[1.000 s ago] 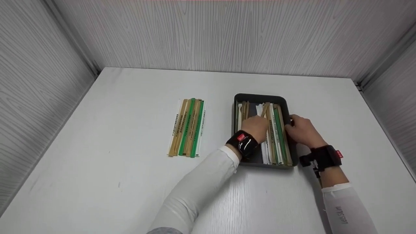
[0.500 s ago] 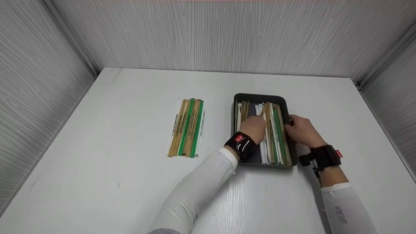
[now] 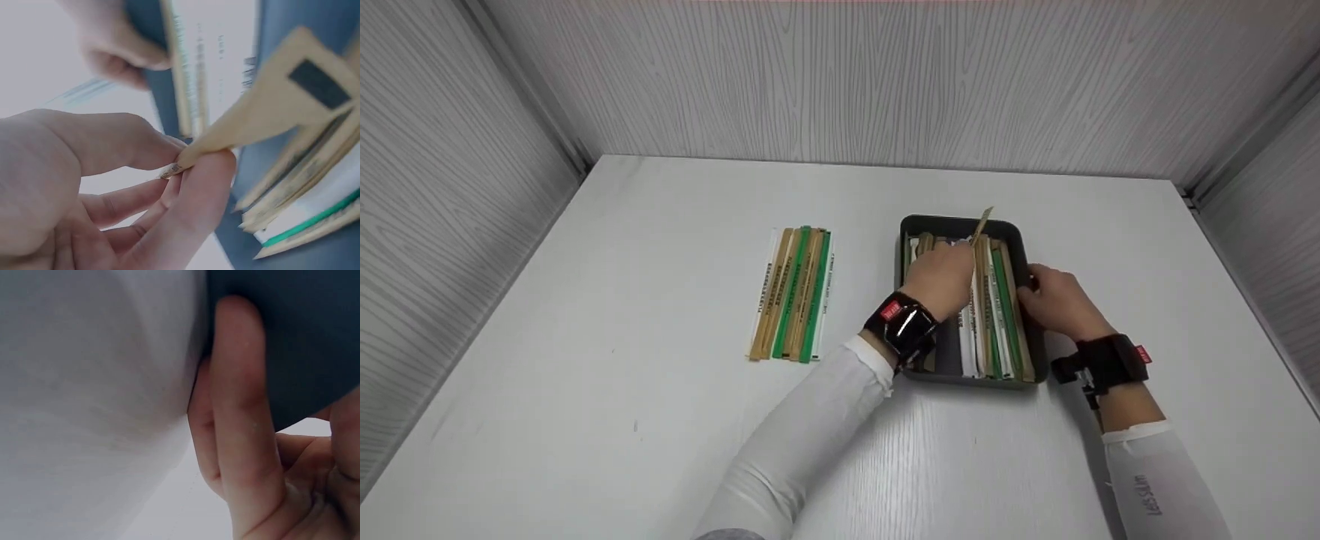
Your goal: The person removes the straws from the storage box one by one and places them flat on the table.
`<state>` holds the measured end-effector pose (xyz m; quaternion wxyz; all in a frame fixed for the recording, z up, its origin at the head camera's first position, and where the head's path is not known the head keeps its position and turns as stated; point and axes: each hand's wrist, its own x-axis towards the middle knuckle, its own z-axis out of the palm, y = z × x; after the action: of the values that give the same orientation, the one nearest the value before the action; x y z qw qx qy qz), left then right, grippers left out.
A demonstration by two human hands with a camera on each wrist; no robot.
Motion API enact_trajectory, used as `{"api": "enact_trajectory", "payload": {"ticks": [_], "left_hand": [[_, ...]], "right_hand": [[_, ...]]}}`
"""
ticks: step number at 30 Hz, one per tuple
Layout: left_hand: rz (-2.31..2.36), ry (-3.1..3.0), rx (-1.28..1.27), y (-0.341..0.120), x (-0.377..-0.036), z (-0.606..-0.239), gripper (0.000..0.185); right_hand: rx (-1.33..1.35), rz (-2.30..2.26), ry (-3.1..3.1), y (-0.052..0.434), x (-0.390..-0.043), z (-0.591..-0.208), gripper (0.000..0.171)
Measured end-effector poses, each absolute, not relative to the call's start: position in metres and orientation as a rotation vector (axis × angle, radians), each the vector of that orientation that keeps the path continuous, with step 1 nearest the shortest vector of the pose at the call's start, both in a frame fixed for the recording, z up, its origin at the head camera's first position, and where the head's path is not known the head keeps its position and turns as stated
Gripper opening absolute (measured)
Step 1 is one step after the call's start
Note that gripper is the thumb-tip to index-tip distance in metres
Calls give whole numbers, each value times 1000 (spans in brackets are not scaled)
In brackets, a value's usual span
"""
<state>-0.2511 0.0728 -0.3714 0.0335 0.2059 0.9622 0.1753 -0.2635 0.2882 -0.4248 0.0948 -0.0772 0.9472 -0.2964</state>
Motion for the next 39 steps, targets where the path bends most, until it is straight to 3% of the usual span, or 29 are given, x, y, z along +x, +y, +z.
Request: {"api": "enact_trajectory", "payload": {"ticks": [6,14,29,39], "left_hand": [[729,2980,573,43,-249,-347,28],[879,3051,416,-11,-252,-334,16],[697,3093,193,-57,-257,-383,22],[629,3039,113,-55,-255,-413,8]], "right_hand": [[-213,-873,2805,288,-263,-427,43],[-201,-839,2811,288,-265,-428,44],[-186,-847,2793,288,-264,-425,47],[-221,-855,2812,288,-264,-425,46]]}}
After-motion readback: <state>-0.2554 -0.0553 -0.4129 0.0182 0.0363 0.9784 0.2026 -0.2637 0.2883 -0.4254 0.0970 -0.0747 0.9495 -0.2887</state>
